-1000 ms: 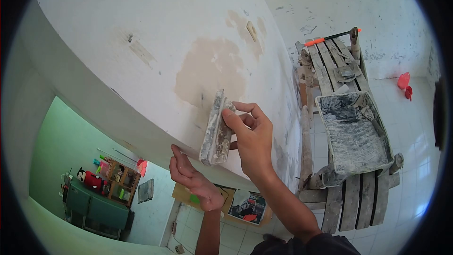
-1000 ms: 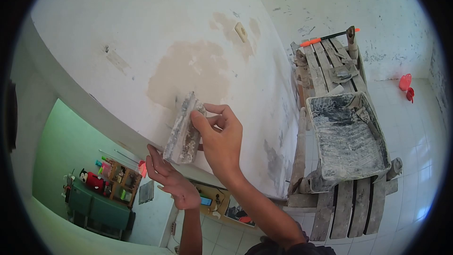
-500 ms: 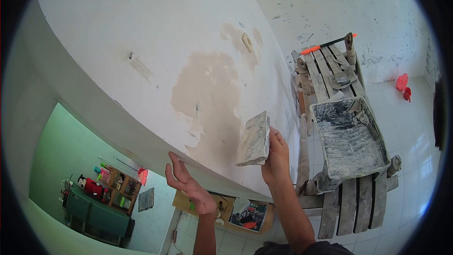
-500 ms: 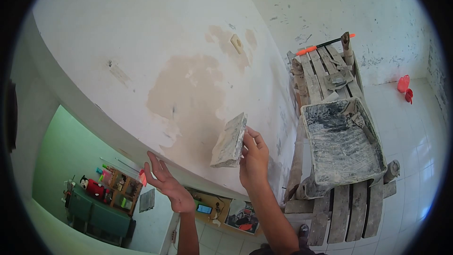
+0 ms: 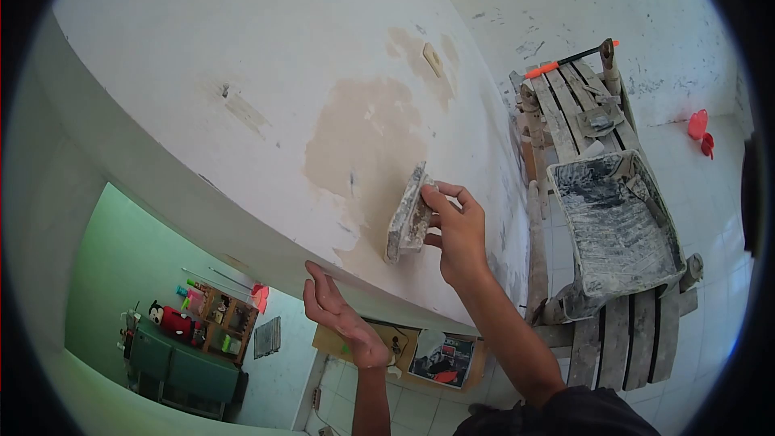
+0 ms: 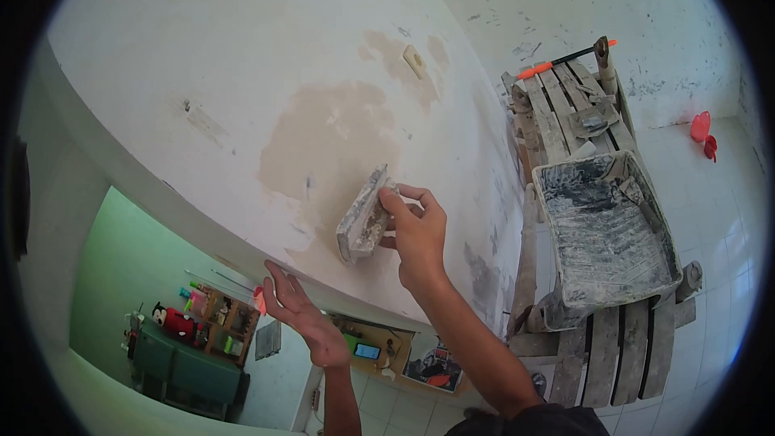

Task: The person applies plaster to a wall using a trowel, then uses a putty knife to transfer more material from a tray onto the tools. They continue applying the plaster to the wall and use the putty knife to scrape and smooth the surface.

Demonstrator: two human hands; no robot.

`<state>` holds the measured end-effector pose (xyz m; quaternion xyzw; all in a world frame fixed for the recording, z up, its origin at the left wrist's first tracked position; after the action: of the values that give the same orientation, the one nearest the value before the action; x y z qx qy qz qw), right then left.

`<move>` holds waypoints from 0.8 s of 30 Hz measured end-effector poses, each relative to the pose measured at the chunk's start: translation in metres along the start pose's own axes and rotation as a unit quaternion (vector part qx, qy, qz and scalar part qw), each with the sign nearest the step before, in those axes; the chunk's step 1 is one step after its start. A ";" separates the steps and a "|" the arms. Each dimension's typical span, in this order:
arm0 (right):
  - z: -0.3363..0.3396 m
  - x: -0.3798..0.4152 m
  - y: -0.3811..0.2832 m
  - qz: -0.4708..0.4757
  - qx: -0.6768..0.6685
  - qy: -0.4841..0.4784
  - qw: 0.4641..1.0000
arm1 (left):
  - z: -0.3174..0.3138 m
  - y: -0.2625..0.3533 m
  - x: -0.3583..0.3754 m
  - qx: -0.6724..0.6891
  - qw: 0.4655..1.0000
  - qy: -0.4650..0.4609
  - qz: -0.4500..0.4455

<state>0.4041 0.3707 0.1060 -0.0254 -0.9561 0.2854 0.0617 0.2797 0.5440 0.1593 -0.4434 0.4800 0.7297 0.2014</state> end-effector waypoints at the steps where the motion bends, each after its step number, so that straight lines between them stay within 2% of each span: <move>1: -0.012 -0.003 -0.010 0.009 0.002 -0.014 1.000 | -0.002 0.000 0.000 0.001 1.000 -0.003 0.003; 4: -0.055 -0.013 -0.045 0.026 -0.007 -0.051 0.998 | -0.003 0.003 0.001 0.006 1.000 0.001 -0.001; 6: -0.085 -0.010 -0.068 0.035 -0.072 -0.140 0.987 | -0.003 0.005 0.000 -0.024 1.000 -0.006 -0.018; 7: -0.084 -0.009 -0.073 0.039 -0.071 -0.141 0.987 | -0.003 0.006 0.000 -0.021 1.000 -0.005 -0.020; 9: -0.076 -0.007 -0.093 0.074 -0.166 -0.185 0.966 | -0.006 0.008 0.000 -0.025 0.999 -0.011 -0.028; 12: -0.022 0.010 -0.083 0.069 -0.223 -0.104 0.967 | -0.007 0.009 0.000 -0.033 0.999 -0.011 -0.028; 15: 0.032 0.011 -0.045 0.048 -0.202 -0.084 0.974 | -0.007 0.011 0.000 -0.015 0.999 -0.013 -0.032; 17: 0.064 0.000 -0.007 0.002 -0.188 -0.026 0.982 | -0.003 0.005 0.002 -0.010 1.000 -0.009 -0.022; 24: 0.083 -0.016 0.030 -0.006 -0.093 0.027 0.995 | 0.002 -0.004 0.003 -0.014 1.000 -0.002 0.008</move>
<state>0.4097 0.3494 0.0191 -0.0330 -0.9767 0.1938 0.0862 0.2800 0.5469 0.1550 -0.4408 0.4726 0.7391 0.1899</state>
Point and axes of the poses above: each hand's wrist, its own x-axis away from the middle knuckle, its own z-axis out of the back of the hand, y = z × x, the point moved 8 cm from there along -x, towards the middle knuckle
